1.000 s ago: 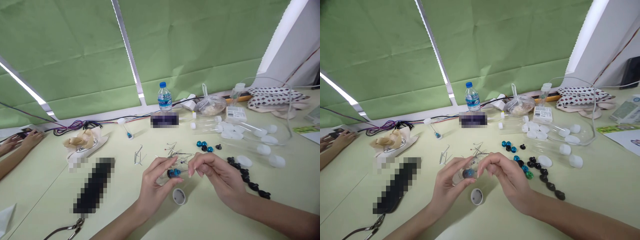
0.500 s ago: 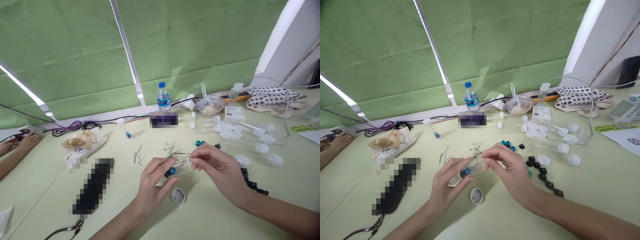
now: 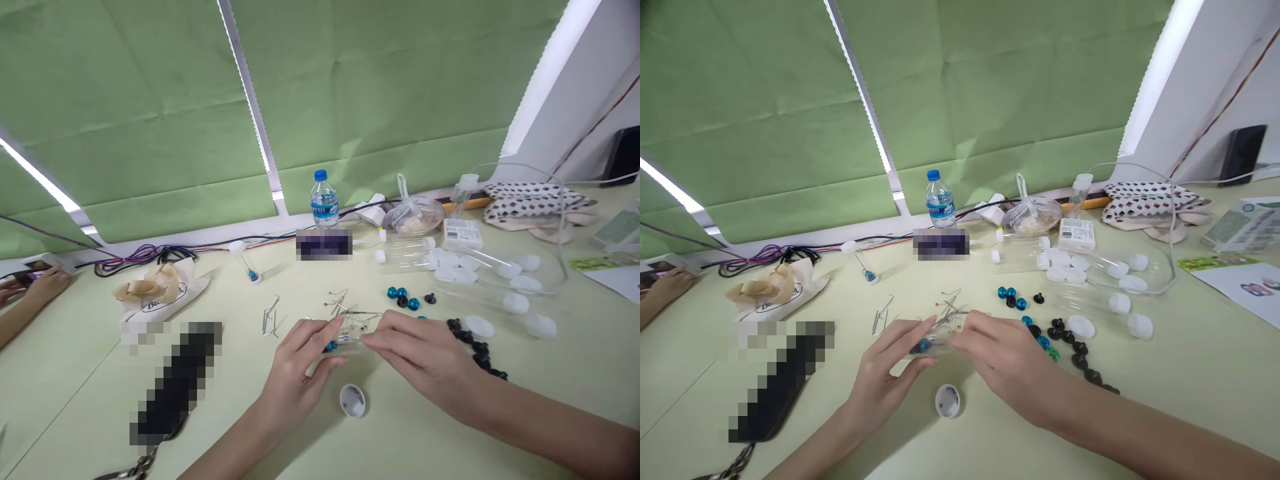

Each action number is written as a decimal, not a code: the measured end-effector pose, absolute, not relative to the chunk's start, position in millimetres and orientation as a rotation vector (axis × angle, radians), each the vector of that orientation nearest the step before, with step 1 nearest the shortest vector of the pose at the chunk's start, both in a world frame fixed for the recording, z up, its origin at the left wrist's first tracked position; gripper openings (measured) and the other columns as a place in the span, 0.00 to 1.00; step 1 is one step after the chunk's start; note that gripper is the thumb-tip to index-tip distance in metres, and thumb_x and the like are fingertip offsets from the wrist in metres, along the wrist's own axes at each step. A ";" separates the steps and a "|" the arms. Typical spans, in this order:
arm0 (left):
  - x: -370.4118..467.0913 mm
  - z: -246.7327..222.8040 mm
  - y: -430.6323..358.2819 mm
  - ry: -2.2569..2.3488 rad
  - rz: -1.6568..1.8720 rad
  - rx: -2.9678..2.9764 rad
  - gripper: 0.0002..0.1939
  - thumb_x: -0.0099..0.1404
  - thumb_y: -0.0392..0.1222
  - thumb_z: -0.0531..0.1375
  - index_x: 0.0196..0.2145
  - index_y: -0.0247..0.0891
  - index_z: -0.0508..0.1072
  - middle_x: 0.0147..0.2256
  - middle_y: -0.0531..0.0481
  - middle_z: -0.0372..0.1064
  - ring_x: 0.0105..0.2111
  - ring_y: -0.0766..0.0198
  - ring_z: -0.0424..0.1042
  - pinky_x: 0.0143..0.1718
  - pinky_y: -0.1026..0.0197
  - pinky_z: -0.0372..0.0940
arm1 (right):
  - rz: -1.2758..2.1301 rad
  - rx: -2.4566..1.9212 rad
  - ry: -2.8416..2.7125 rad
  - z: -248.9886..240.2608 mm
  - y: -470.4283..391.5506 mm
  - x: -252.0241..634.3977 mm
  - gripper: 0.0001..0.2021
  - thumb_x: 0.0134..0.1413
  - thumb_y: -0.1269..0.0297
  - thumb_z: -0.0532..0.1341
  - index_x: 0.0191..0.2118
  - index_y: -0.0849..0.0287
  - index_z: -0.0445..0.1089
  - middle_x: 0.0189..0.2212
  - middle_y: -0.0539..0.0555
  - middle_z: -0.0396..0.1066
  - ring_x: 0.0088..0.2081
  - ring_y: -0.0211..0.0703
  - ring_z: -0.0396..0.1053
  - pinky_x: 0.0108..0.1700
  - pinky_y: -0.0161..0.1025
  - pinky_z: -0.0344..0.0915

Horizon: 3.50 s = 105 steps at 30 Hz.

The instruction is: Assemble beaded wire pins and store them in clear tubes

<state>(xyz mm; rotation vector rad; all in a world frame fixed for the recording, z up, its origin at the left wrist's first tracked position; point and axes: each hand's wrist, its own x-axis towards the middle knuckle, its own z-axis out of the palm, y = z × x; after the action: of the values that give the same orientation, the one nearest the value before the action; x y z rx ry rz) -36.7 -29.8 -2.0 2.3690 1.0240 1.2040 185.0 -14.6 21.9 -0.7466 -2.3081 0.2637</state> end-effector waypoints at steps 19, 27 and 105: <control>-46.1 3.6 -36.7 0.829 1.102 2.047 0.21 0.63 0.34 0.59 0.53 0.46 0.66 0.41 0.49 0.72 0.38 0.62 0.71 0.40 0.62 0.66 | 1.171 -0.465 -2.210 21.4 -4.1 188.1 0.22 0.61 0.77 0.49 0.55 0.51 0.67 0.26 0.49 0.67 0.20 0.29 0.58 0.21 0.26 0.58; -46.4 1.8 -30.1 0.954 1.159 2.115 0.22 0.60 0.32 0.62 0.51 0.46 0.67 0.42 0.50 0.73 0.40 0.63 0.71 0.40 0.63 0.66 | 1.012 -0.687 -2.462 37.4 -10.4 188.1 0.21 0.64 0.61 0.52 0.61 0.52 0.57 0.27 0.50 0.75 0.24 0.33 0.66 0.33 0.31 0.61; -48.5 -10.3 -11.1 0.958 0.998 1.292 0.12 0.63 0.44 0.58 0.42 0.40 0.62 0.37 0.47 0.71 0.35 0.62 0.71 0.41 0.58 0.61 | 1.016 -1.089 -1.778 38.6 17.6 193.1 0.17 0.59 0.55 0.56 0.53 0.51 0.64 0.36 0.55 0.73 0.34 0.43 0.69 0.30 0.38 0.67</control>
<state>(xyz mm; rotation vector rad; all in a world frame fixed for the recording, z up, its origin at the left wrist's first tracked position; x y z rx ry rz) -48.5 -11.1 -10.3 1.2922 0.9585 0.9981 193.1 17.6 38.6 -1.0891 -1.7775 1.0161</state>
